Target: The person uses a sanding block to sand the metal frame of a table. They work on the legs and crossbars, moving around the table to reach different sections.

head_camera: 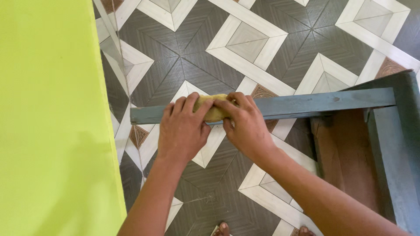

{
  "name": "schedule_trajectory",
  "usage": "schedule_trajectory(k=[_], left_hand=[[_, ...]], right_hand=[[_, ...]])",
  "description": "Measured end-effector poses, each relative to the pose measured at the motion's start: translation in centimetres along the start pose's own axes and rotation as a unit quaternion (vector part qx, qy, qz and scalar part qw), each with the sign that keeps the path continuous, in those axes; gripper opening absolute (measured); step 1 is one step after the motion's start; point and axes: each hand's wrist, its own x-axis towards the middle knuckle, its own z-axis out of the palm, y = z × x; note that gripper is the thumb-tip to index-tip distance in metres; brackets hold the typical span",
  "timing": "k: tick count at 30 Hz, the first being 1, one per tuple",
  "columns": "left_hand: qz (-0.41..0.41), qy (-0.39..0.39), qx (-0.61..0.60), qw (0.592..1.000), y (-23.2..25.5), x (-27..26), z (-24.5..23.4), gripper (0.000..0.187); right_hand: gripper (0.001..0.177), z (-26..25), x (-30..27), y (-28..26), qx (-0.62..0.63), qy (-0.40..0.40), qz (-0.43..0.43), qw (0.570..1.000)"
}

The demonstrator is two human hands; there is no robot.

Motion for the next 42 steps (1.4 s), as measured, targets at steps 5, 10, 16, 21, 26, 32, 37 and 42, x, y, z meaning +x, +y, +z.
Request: schedule_trajectory(k=[5,10,16,21,26,32,37,42], left_hand=[[-0.01,0.002,0.038,0.999,-3.5,-2.0,-2.0,0.054],[-0.045,0.011,0.078,0.996,-6.7,-4.4,-3.9,0.051],[-0.103,0.01,0.088,0.991,-8.6,-6.4,-5.3,0.05],[-0.135,0.019,0.098,0.986,-7.5,-6.3,-4.7,0.049],[-0.133,0.018,0.125,0.983,-6.3,-5.9,-4.6,0.05],[-0.124,0.008,0.1,0.987,-3.7,-4.7,-3.8,0.051],[-0.116,0.012,0.069,0.991,-0.7,-3.1,-2.0,0.052],[-0.107,-0.014,0.018,0.994,2.1,-1.6,-0.5,0.051]], right_hand=[[0.047,2.9,1.1,-2.9,0.024,-0.004,-0.018,1.0],[0.044,5.7,2.7,-5.5,0.026,-0.045,-0.044,0.998],[0.051,8.4,3.8,-8.0,0.01,-0.074,-0.076,0.994],[0.053,8.2,3.7,-7.4,0.006,-0.077,-0.098,0.992],[0.059,7.4,3.7,-7.0,0.018,-0.099,-0.082,0.992],[0.061,5.0,2.9,-4.8,0.005,-0.112,-0.064,0.992],[0.062,2.8,2.1,-2.0,-0.026,-0.128,-0.055,0.99],[0.06,0.4,0.8,0.9,-0.022,-0.096,-0.062,0.993]])
